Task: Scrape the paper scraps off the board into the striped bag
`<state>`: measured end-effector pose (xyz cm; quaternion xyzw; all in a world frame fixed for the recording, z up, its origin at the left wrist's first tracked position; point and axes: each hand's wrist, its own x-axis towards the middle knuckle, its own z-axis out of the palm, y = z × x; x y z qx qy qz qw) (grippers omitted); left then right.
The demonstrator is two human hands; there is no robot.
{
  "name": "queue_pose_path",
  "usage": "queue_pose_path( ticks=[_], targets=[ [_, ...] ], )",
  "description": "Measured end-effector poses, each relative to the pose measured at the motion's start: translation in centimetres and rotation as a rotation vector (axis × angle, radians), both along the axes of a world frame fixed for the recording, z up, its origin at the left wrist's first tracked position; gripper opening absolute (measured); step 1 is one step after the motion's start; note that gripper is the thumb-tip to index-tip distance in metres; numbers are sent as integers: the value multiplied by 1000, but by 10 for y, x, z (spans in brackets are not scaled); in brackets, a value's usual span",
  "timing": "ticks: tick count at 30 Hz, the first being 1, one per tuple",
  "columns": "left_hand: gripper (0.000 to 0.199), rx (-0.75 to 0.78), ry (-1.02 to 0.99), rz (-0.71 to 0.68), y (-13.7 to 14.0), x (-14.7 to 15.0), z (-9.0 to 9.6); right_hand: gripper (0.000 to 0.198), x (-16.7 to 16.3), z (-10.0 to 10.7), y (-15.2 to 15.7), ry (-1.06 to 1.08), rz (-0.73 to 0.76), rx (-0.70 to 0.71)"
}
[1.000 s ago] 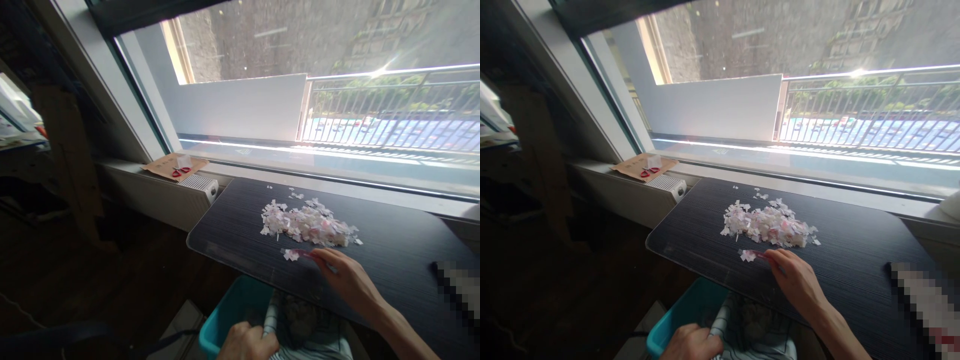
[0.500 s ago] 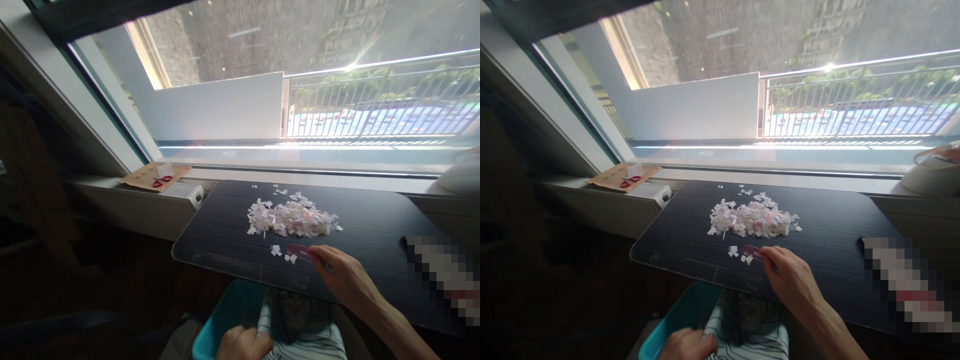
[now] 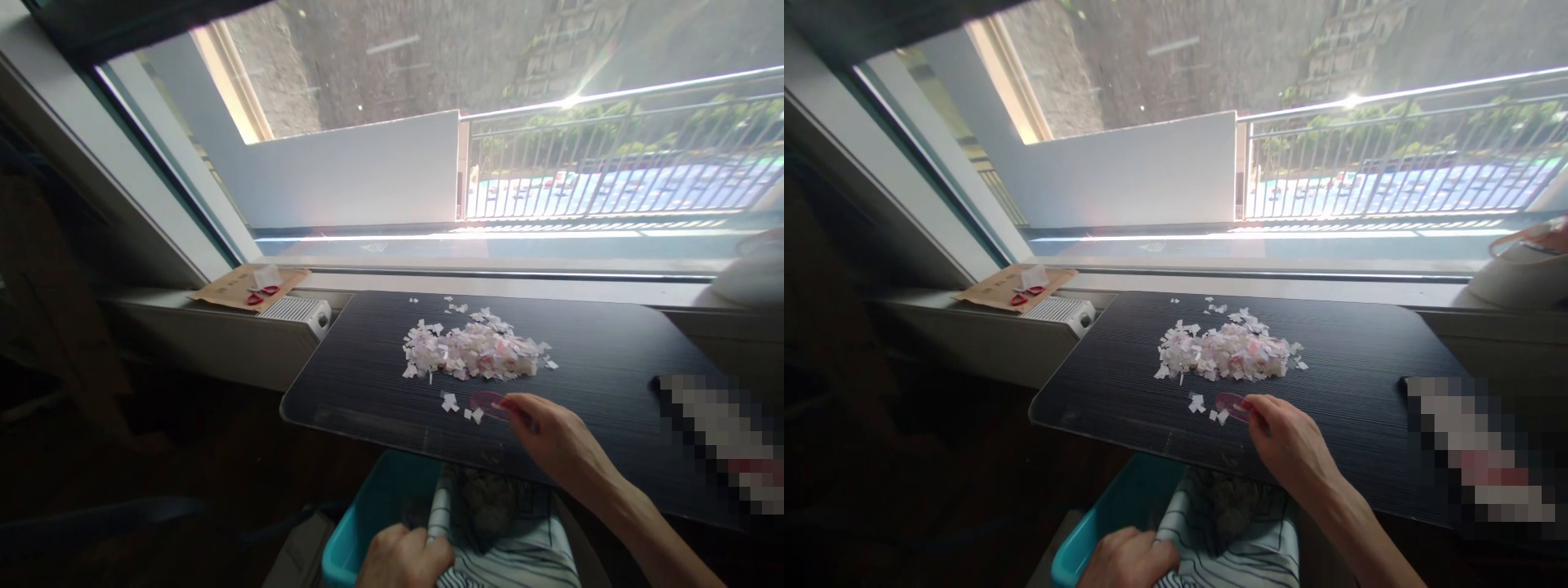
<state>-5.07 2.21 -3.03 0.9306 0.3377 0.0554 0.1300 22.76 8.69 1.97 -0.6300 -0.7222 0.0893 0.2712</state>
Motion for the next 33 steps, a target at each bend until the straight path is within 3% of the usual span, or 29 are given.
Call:
queue_pose_path(
  ticks=[5,11,23,33],
  targets=[
    [18,1,-17,-33,3,2,-8,25,10,0,-17,-1,-62,1],
    [6,3,-9,-47,2,2,-2,26,11,1,-20,-8,-38,-43],
    [16,-1,60,30,-1,6,2,25,-11,8,-21,89,39,-124],
    [14,-35,32,44,-4,8,9,24,26,7,-33,-57,-154,-46]
  ],
)
